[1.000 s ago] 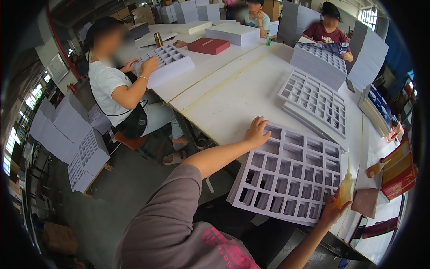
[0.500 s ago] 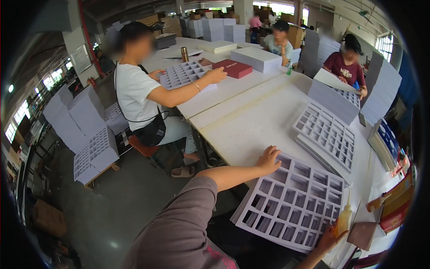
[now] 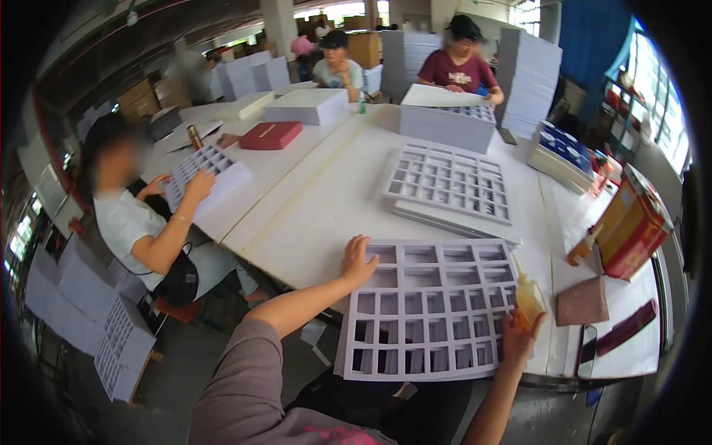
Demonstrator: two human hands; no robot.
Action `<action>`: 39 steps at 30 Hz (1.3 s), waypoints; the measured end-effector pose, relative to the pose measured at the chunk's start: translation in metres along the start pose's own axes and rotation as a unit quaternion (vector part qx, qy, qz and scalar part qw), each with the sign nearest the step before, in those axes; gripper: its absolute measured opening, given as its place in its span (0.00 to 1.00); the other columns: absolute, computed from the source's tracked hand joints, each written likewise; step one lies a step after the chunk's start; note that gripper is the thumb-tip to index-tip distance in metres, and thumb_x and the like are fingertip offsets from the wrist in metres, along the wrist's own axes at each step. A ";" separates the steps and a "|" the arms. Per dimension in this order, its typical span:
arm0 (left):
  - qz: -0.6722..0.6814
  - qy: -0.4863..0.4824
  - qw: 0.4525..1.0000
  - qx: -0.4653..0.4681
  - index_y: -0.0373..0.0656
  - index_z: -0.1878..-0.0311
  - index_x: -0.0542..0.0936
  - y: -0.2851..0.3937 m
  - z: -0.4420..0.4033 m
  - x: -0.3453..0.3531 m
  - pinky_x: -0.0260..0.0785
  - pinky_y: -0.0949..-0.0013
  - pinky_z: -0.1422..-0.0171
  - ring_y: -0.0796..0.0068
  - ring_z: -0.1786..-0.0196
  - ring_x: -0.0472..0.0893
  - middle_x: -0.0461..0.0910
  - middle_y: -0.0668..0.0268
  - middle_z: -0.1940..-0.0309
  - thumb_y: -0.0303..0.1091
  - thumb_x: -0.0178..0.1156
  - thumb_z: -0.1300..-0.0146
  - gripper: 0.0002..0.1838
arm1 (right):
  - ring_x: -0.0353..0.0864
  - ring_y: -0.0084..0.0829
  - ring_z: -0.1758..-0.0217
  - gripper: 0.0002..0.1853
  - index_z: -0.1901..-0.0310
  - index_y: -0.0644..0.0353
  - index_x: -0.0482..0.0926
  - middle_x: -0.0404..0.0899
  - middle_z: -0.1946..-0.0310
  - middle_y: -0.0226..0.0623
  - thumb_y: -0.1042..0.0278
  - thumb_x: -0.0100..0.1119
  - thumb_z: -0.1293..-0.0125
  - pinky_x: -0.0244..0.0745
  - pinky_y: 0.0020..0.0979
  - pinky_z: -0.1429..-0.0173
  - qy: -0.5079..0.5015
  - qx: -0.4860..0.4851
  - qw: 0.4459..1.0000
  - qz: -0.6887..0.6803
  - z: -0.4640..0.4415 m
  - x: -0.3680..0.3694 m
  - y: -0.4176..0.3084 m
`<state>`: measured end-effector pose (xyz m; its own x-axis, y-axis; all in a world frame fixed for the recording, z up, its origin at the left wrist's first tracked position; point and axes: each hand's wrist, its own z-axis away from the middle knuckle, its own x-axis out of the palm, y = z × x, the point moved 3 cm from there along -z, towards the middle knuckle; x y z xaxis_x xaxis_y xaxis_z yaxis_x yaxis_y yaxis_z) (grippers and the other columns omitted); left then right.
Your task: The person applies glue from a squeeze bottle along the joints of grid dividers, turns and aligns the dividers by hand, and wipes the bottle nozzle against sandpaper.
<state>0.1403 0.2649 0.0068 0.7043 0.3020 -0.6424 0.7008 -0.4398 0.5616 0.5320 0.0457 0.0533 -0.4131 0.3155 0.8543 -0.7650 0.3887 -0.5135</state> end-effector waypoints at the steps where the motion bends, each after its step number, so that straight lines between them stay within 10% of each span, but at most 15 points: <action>1: 0.022 0.025 0.999 -0.002 0.43 0.36 0.61 -0.003 0.002 0.001 0.56 0.47 0.34 0.52 0.32 0.58 0.60 0.53 0.35 0.44 0.58 0.43 0.33 | 0.77 0.29 0.60 0.30 0.46 0.59 0.72 0.78 0.54 0.39 0.42 0.57 0.39 0.73 0.29 0.58 0.011 -0.004 1.000 -0.007 0.000 0.000 0.000; 5: -0.039 0.032 0.942 -0.331 0.42 0.33 0.58 0.006 0.016 -0.028 0.53 0.41 0.36 0.53 0.32 0.57 0.57 0.56 0.33 0.49 0.56 0.41 0.36 | 0.77 0.28 0.61 0.31 0.45 0.56 0.70 0.78 0.56 0.40 0.41 0.58 0.41 0.74 0.30 0.57 0.018 -0.017 1.000 -0.001 0.002 0.002 0.001; 9: -0.007 -0.187 0.949 -0.252 0.39 0.37 0.65 0.028 0.063 -0.051 0.56 0.47 0.36 0.53 0.34 0.60 0.59 0.55 0.35 0.43 0.56 0.41 0.30 | 0.78 0.29 0.60 0.30 0.45 0.55 0.70 0.77 0.57 0.36 0.41 0.59 0.41 0.75 0.32 0.56 -0.012 -0.003 1.000 0.015 0.000 -0.004 0.000; 17: 0.152 -0.095 0.981 -0.076 0.38 0.31 0.52 0.058 0.084 -0.070 0.56 0.57 0.30 0.49 0.30 0.55 0.54 0.43 0.33 0.25 0.55 0.43 0.36 | 0.78 0.32 0.59 0.27 0.47 0.55 0.71 0.77 0.57 0.37 0.44 0.59 0.39 0.75 0.33 0.56 0.002 -0.019 1.000 0.025 0.001 -0.003 0.002; 19: 0.324 -0.077 0.932 -0.144 0.40 0.30 0.50 0.096 0.087 -0.088 0.61 0.58 0.32 0.50 0.32 0.59 0.55 0.43 0.34 0.23 0.54 0.41 0.37 | 0.78 0.33 0.58 0.26 0.47 0.56 0.71 0.76 0.56 0.37 0.45 0.59 0.39 0.75 0.33 0.56 -0.011 -0.008 1.000 0.019 0.002 -0.004 0.001; 22: 0.605 -0.029 0.707 -0.366 0.40 0.32 0.56 0.131 0.087 -0.117 0.67 0.63 0.37 0.57 0.35 0.67 0.60 0.47 0.36 0.21 0.47 0.38 0.30 | 0.78 0.33 0.58 0.26 0.47 0.58 0.71 0.76 0.54 0.39 0.47 0.59 0.38 0.75 0.32 0.56 -0.058 0.035 0.997 -0.039 0.002 -0.001 -0.005; 26: 0.712 -0.019 0.578 -0.399 0.41 0.35 0.58 0.110 0.119 -0.111 0.73 0.60 0.40 0.56 0.37 0.69 0.66 0.45 0.41 0.24 0.45 0.32 0.23 | 0.79 0.34 0.60 0.24 0.47 0.60 0.70 0.76 0.53 0.42 0.50 0.59 0.37 0.77 0.30 0.57 -0.084 0.029 0.995 -0.044 0.014 0.035 -0.036; 30: 0.731 -0.032 0.526 -0.434 0.44 0.40 0.63 0.153 0.174 -0.111 0.67 0.52 0.37 0.58 0.33 0.64 0.64 0.54 0.37 0.23 0.46 0.33 0.19 | 0.80 0.33 0.64 0.20 0.49 0.61 0.69 0.78 0.59 0.39 0.57 0.58 0.36 0.77 0.27 0.61 -0.058 -0.045 0.978 0.193 0.033 0.071 -0.061; 35: 0.699 -0.269 0.441 -0.495 0.47 0.31 0.50 0.204 0.250 -0.115 0.59 0.50 0.32 0.57 0.31 0.61 0.60 0.55 0.34 0.22 0.47 0.34 0.30 | 0.80 0.30 0.61 0.27 0.44 0.64 0.61 0.75 0.57 0.42 0.59 0.61 0.37 0.78 0.27 0.58 -0.030 -0.095 0.892 0.441 0.042 0.092 -0.056; 39: 0.662 -0.389 0.377 -0.518 0.42 0.33 0.59 0.187 0.269 -0.116 0.61 0.57 0.32 0.61 0.33 0.65 0.65 0.57 0.36 0.27 0.49 0.32 0.25 | 0.80 0.29 0.62 0.37 0.40 0.66 0.54 0.72 0.54 0.45 0.58 0.66 0.42 0.76 0.24 0.59 -0.018 -0.129 0.857 0.498 0.035 0.089 -0.046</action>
<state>0.1597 -0.0802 0.0461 0.5501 -0.1194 0.8265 -0.2545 0.9187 0.3021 0.5129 0.0254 0.1552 -0.8166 0.5769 -0.0188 0.1083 0.1212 -0.9867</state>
